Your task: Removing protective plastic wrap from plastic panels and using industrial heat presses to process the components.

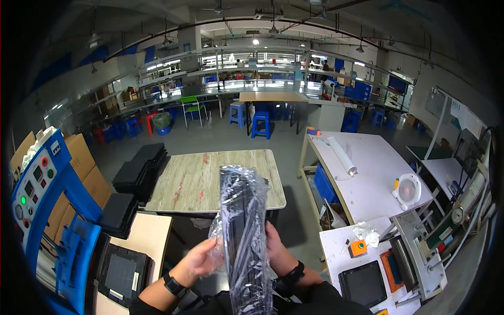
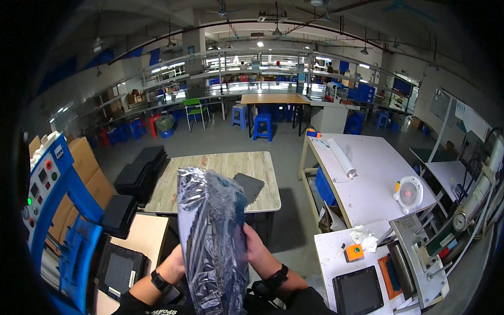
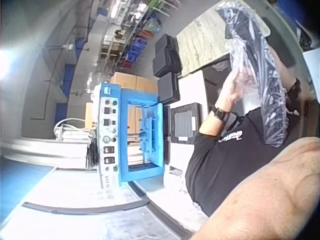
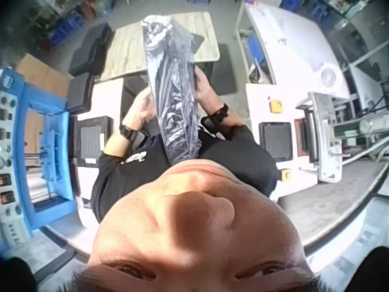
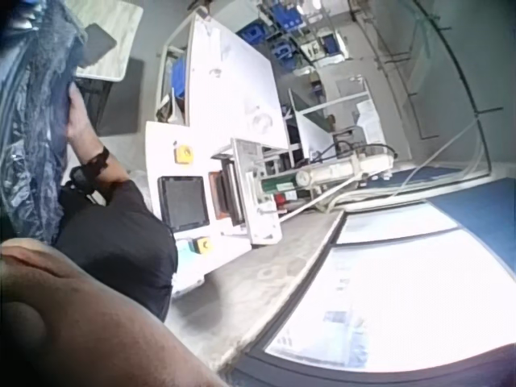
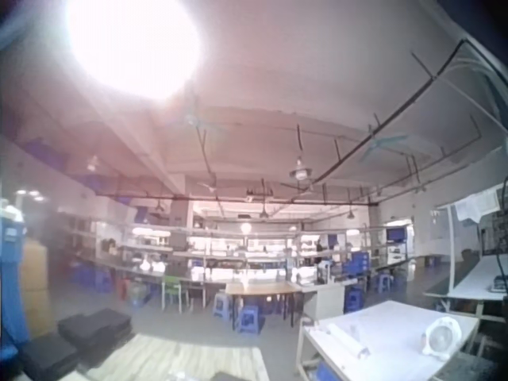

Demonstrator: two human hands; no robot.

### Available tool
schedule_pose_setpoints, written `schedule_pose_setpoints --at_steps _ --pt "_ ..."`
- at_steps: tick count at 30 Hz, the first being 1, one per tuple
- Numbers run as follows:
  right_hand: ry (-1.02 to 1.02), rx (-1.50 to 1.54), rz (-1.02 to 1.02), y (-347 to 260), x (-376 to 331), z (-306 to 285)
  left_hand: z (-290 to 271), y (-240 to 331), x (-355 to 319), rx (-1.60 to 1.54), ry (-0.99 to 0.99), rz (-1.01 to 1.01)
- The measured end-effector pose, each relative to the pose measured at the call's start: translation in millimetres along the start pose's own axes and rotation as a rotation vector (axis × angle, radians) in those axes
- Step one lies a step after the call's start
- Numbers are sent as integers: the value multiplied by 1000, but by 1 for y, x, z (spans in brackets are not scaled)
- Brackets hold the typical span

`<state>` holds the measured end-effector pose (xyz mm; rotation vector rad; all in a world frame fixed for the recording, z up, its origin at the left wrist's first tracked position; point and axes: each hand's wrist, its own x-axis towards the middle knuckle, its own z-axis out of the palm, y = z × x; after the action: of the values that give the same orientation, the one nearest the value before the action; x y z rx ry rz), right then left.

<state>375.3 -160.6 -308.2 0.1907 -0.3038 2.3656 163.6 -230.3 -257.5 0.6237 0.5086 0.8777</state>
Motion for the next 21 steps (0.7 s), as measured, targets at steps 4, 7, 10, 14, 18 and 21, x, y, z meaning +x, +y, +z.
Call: schedule_pose_setpoints --at_steps 4,7,10,14,18,21 --pt "-145 -51 -5 -6 -7 -16 0 -7 -8 169 -69 -66" --pt "-125 11 21 -1 -11 -22 -12 -27 1 222 -80 -205" --pt "25 -166 -88 -4 -13 -21 -8 -43 -6 239 -119 -147" --pt "-22 -72 -116 -17 -10 -43 0 -32 -2 492 -268 -85" --pt "-58 -96 -183 -25 -16 -37 6 -49 3 524 -84 -4" --pt "7 27 -154 -24 -11 -46 4 -42 7 607 -17 -20"
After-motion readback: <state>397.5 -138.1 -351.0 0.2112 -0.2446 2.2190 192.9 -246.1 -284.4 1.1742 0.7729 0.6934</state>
